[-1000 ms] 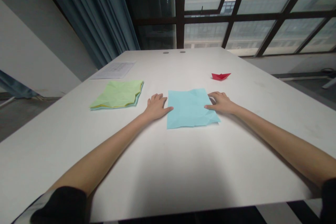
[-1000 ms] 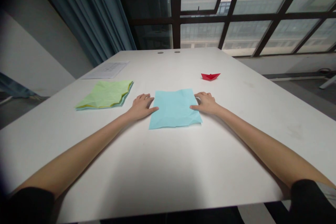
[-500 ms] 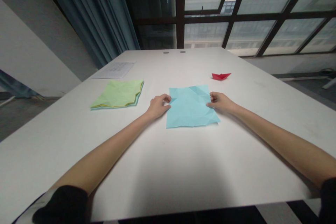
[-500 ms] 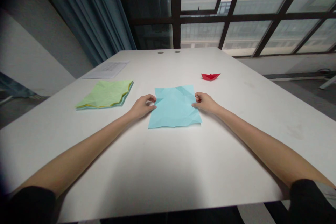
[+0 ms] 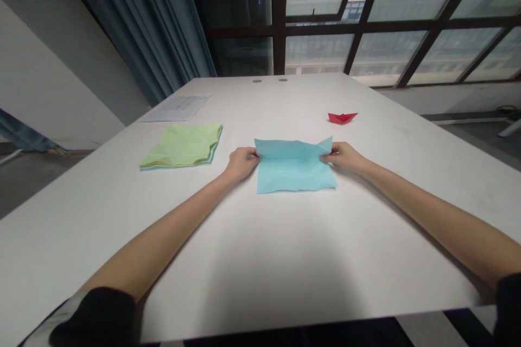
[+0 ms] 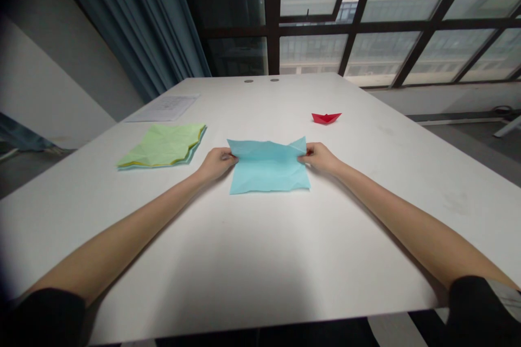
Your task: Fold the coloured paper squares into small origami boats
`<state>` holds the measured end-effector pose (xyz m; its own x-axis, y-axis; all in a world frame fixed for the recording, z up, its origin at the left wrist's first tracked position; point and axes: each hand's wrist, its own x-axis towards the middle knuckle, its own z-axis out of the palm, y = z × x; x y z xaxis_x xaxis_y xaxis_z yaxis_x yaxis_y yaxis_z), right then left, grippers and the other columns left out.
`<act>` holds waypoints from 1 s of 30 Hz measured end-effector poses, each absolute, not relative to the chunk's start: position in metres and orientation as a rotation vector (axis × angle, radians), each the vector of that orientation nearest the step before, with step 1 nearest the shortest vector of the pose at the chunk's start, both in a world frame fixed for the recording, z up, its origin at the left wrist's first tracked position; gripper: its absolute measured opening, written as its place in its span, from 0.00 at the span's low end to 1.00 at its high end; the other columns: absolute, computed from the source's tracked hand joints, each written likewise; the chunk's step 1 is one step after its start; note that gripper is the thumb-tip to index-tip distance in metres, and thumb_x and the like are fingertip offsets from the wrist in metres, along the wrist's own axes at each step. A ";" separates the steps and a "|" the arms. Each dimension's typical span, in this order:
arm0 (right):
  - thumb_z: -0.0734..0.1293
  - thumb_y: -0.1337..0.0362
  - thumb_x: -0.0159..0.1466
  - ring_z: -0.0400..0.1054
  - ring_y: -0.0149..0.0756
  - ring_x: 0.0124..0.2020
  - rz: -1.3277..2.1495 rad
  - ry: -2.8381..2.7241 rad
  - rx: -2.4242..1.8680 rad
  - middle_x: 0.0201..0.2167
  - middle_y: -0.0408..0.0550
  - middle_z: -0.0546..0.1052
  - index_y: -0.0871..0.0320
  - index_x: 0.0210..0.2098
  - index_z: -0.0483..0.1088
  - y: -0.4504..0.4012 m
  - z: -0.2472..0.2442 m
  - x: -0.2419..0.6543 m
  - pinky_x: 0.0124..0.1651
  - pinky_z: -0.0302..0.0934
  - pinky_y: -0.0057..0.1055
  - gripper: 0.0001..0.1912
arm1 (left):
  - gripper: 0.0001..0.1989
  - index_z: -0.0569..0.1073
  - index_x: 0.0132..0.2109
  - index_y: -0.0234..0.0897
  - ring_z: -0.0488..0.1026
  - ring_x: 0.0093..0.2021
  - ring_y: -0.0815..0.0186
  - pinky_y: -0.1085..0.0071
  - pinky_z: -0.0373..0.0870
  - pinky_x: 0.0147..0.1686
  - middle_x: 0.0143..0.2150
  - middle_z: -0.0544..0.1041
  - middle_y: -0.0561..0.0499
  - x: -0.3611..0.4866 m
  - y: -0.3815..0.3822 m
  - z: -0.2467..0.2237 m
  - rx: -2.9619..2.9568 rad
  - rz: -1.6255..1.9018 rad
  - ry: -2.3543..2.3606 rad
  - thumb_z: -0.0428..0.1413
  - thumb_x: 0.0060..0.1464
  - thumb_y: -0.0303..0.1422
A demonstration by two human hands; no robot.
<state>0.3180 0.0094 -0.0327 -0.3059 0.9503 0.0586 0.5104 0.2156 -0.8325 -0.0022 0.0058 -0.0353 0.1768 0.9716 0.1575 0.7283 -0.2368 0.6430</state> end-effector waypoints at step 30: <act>0.50 0.43 0.63 0.40 0.49 0.66 0.440 -2.861 -1.179 0.66 0.61 0.46 0.65 0.65 0.42 -0.033 -0.014 0.277 0.63 0.39 0.52 0.40 | 0.33 0.43 0.66 0.31 0.40 0.67 0.55 0.53 0.45 0.60 0.68 0.44 0.40 0.045 -0.042 -0.016 2.765 -0.068 1.159 0.34 0.61 0.48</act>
